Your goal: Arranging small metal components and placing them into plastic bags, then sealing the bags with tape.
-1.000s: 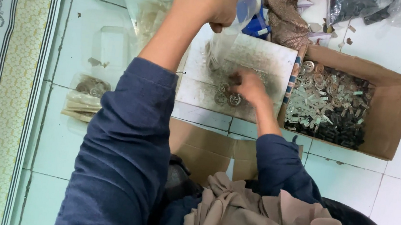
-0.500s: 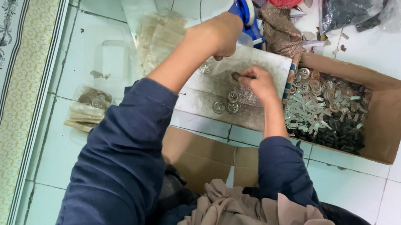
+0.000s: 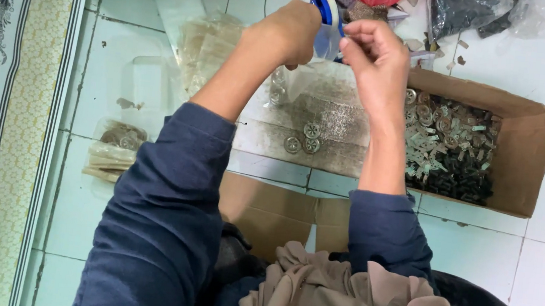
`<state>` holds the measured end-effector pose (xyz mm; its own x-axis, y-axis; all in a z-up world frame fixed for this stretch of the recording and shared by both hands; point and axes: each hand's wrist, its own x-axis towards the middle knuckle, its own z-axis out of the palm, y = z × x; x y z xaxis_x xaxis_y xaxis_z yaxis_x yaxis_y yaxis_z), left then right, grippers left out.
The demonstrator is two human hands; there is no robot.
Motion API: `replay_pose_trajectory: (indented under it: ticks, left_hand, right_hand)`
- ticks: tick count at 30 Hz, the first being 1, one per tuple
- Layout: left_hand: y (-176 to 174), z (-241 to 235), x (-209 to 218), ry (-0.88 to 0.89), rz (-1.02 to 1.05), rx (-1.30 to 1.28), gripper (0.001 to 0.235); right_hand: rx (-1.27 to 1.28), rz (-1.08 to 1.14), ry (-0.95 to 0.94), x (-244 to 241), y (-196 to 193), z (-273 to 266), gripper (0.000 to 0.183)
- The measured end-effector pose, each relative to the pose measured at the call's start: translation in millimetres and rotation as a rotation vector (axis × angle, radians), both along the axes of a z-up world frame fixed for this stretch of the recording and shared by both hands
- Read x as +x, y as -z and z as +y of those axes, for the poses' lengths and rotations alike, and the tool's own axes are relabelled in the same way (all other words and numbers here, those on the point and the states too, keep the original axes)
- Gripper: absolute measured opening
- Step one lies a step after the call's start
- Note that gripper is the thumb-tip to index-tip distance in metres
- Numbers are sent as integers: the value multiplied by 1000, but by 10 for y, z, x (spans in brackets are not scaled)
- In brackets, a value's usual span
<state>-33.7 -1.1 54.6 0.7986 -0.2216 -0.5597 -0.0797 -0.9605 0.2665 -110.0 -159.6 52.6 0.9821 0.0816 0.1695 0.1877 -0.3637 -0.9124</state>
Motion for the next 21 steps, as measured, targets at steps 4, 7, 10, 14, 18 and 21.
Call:
replay_pose_trajectory:
  ticks: [4,7,10,14,18,21]
  left_hand:
    - [-160,98,-28,77,-73,18,13]
    - [-569,171,-241,105,-131,-85,17]
    - [-541,104,-236,83,-160,-110,21]
    - [470,-127,128,149,-230,-24,14]
    - [567,-98,119,174,-90,4,24]
    - [159,-57,27,127,-106,-59,18]
  right_hand:
    - [-160,375,135,120,382,-147,15]
    - [-428,701,-60,42,785,-140,22]
    - [-905,873,-233,-83,1289,4,41]
    - [-988,845,-250,-136,1535,87,41]
    - [-1012,822,-255,-132,1614,86,28]
    - [-942,837,-256,-142,1644,42,24]
